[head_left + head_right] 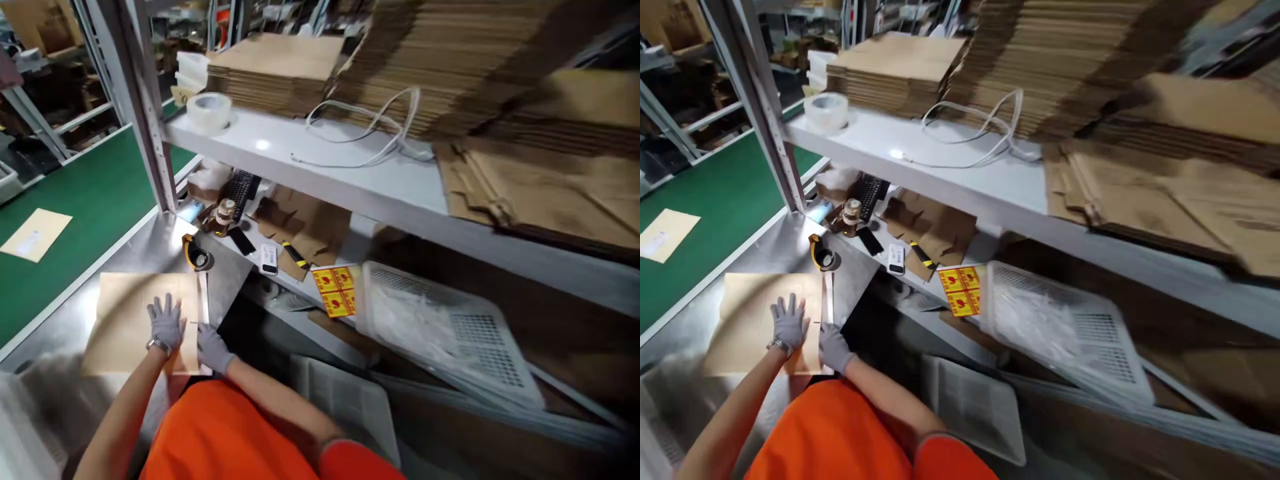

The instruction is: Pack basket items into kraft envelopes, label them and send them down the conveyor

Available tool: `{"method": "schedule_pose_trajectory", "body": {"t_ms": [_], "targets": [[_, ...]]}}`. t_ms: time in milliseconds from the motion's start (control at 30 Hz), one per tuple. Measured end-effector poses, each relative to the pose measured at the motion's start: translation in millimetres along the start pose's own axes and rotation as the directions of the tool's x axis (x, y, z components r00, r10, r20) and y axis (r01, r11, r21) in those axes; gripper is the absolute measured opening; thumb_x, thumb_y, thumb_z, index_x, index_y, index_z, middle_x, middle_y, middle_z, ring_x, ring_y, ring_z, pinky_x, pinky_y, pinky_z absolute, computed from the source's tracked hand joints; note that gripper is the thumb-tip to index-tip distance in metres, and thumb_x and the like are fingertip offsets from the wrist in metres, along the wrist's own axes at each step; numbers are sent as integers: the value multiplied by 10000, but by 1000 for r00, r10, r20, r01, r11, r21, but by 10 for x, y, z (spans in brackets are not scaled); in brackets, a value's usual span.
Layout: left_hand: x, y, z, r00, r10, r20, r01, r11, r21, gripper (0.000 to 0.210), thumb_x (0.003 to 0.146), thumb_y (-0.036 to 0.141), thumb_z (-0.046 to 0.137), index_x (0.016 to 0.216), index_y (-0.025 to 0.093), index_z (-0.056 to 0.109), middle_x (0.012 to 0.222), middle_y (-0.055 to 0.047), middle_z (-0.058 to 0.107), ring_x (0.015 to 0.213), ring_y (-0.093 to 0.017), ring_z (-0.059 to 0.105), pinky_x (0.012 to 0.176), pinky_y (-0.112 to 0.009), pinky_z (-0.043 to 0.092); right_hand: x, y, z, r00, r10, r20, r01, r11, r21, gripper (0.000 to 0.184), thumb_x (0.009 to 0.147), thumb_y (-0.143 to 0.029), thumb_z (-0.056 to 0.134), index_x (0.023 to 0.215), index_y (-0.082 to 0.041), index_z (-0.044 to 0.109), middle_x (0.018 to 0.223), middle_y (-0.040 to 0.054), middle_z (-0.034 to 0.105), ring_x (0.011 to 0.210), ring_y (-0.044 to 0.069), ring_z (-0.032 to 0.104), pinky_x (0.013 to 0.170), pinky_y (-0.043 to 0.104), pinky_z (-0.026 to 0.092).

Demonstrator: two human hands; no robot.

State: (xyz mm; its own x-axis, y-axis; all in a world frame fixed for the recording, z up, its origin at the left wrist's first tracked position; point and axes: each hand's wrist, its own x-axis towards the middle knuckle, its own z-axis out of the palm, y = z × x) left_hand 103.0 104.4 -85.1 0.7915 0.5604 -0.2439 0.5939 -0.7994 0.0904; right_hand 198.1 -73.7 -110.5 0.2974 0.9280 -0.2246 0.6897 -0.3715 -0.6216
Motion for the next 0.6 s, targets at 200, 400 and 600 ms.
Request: {"method": "schedule_pose_trajectory", "body": {"t_ms": [200, 400, 600], "targets": [[45, -41, 47, 999, 17, 49, -19, 999, 47, 802, 1139, 548, 615, 1847, 185, 512, 1981, -241, 261, 1787, -676, 180, 1393, -917, 89, -643, 80, 447, 999, 34, -37, -34, 999, 8, 330, 985, -273, 749, 1285, -157, 822, 1564, 199, 722, 1507, 364, 629, 1289, 502, 534], [104, -50, 80, 995, 84, 54, -88, 992, 85, 817, 1156, 508, 636, 1845, 97, 483, 1969, -285, 258, 1801, -653, 142, 1401, -898, 80, -820, 160, 558, 988, 139, -62, -145, 983, -112, 231, 1081, -276, 679, 1161, -209, 885, 1365, 164, 826, 1305, 346, 696, 1081, 472, 557], [202, 55, -102, 983, 139, 121, -147, 987, 60, 808, 1066, 361, 741, 1827, 172, 545, 1952, -226, 349, 1853, -513, 186, 1484, -791, 109, -671, -7, 523, 991, 133, -10, -133, 976, -171, 226, 1063, -356, 738, 1062, -197, 898, 1215, 173, 852, 1132, 326, 713, 921, 438, 519]]}}
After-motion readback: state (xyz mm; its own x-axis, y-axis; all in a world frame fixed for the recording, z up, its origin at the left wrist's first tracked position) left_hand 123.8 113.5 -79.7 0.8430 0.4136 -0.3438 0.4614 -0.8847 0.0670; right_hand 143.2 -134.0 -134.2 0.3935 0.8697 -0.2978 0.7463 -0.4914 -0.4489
